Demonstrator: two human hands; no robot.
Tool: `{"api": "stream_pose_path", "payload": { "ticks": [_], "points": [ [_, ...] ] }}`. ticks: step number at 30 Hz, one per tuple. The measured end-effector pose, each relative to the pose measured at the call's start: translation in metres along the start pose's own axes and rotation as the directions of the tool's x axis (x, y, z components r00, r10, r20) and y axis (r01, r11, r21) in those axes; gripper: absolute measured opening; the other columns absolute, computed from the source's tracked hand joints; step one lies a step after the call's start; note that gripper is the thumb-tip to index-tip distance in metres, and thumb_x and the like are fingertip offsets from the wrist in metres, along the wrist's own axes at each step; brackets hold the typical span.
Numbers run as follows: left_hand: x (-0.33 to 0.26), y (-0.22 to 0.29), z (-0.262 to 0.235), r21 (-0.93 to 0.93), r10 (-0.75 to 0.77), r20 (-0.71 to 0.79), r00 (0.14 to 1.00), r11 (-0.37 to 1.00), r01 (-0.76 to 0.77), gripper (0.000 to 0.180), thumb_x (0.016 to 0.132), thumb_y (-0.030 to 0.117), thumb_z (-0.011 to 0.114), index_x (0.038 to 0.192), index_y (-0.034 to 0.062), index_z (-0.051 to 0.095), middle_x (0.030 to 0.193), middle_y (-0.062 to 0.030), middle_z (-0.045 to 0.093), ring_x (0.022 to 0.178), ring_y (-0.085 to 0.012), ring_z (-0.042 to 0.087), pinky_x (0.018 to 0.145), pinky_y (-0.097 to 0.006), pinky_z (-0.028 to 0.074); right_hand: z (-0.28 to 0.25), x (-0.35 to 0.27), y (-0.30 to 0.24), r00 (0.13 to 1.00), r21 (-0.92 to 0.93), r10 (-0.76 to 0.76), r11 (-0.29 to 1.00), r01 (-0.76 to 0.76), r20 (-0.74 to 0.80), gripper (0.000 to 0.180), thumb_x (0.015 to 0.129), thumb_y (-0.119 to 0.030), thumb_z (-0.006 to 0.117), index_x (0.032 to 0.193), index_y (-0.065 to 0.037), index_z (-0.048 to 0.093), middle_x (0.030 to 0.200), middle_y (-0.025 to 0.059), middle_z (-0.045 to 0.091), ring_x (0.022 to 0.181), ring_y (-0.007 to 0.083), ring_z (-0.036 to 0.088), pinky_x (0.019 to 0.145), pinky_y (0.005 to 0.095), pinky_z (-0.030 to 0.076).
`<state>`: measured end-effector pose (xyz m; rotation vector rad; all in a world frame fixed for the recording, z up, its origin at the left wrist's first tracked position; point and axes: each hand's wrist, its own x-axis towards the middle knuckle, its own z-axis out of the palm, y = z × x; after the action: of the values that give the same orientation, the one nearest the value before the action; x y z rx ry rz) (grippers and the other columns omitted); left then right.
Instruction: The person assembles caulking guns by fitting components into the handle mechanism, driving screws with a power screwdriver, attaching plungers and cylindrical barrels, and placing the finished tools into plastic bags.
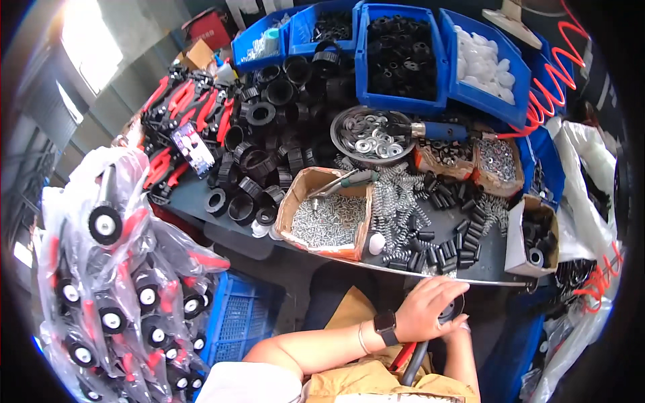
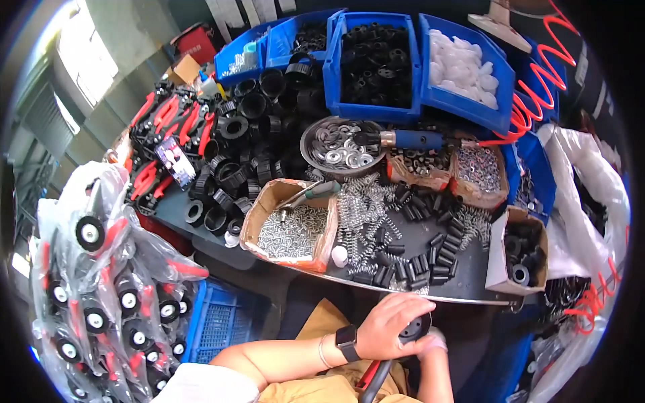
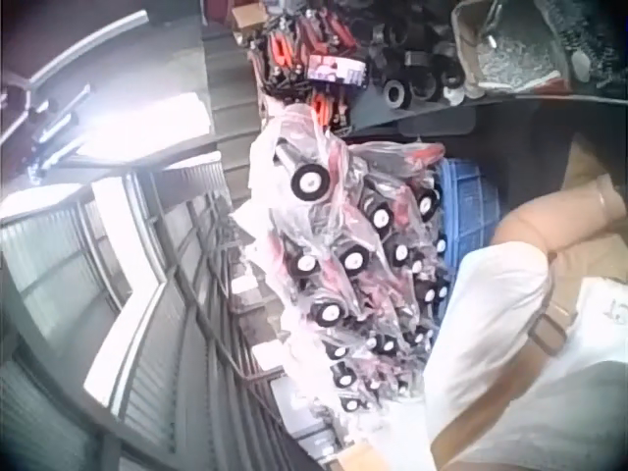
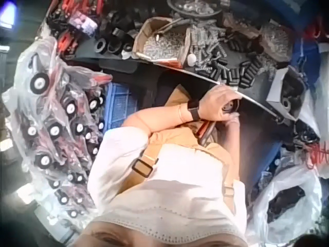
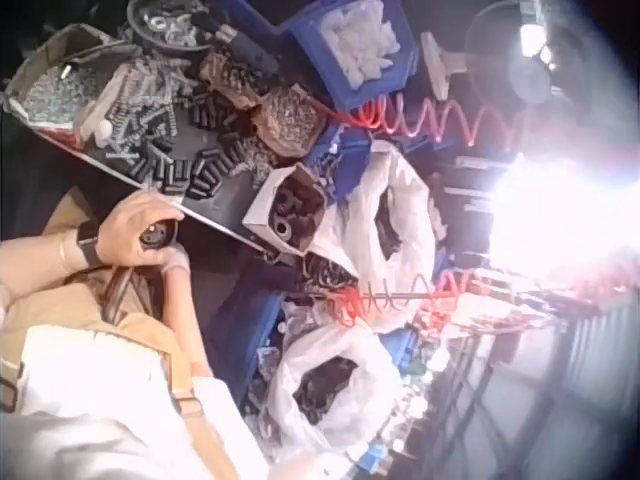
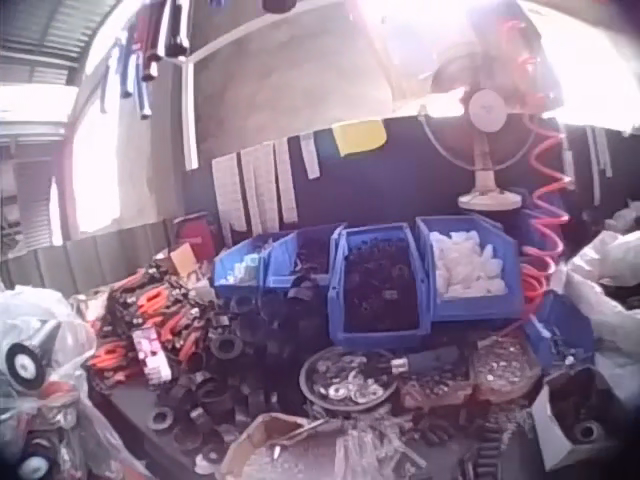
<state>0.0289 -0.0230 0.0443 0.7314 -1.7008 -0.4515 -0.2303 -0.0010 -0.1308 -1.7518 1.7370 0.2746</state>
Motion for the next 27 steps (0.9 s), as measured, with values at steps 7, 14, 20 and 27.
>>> {"api": "stream_pose_path", "payload": {
  "ticks": [7,14,20,27],
  "points": [
    [-0.004,0.003,0.006,0.015,-0.039,-0.004,0.999,0.999,0.039,0.051,0.072,0.011,0.084,0.114,0.006,0.055,0.112,-0.0145,0.067,0.104,-0.0338,0.065,0.092,-0.043,0.052,0.122,0.1,-0.079,0.957,0.307,-0.278,0.907,0.289,-0.08,0.033,0.085,-0.03,0.062,0.109,-0.008,0.07,0.115,0.0236,0.068,0.11,0.036,0.066,0.092,0.0445,0.053],
    [-0.007,0.003,0.0,0.061,-0.012,-0.015,1.0,0.998,0.013,0.049,0.072,0.009,0.085,0.104,0.0069,0.048,0.113,-0.016,0.068,0.1,-0.033,0.066,0.089,-0.043,0.052,-0.027,0.007,-0.107,0.985,0.114,-0.168,0.98,0.163,0.032,0.038,0.094,-0.035,0.056,0.118,-0.007,0.064,0.125,0.0232,0.063,0.118,0.0383,0.06,0.098,0.0461,0.049],
    [-0.006,0.003,-0.004,0.079,-0.009,-0.011,1.0,0.997,0.01,0.048,0.071,0.008,0.084,0.102,0.0075,0.048,0.112,-0.0158,0.068,0.101,-0.033,0.065,0.089,-0.042,0.052,-0.257,-0.101,-0.145,0.332,-0.328,-0.527,0.802,0.5,-0.782,0.016,0.091,-0.019,0.063,0.087,-0.004,0.058,0.082,0.0174,0.063,0.076,0.0401,0.063,0.068,0.0484,0.05],
    [0.0,0.006,0.004,0.003,-0.021,0.064,0.998,1.0,0.021,0.055,0.07,0.01,0.087,0.11,0.0075,0.05,0.117,-0.017,0.066,0.108,-0.0344,0.065,0.092,-0.042,0.052,-0.36,0.077,-0.153,0.842,-0.604,-0.313,0.797,-0.019,-0.439,0.027,0.082,-0.02,0.064,0.1,-0.004,0.077,0.106,0.02,0.072,0.1,0.0335,0.071,0.088,0.0414,0.057]
  ]
}}
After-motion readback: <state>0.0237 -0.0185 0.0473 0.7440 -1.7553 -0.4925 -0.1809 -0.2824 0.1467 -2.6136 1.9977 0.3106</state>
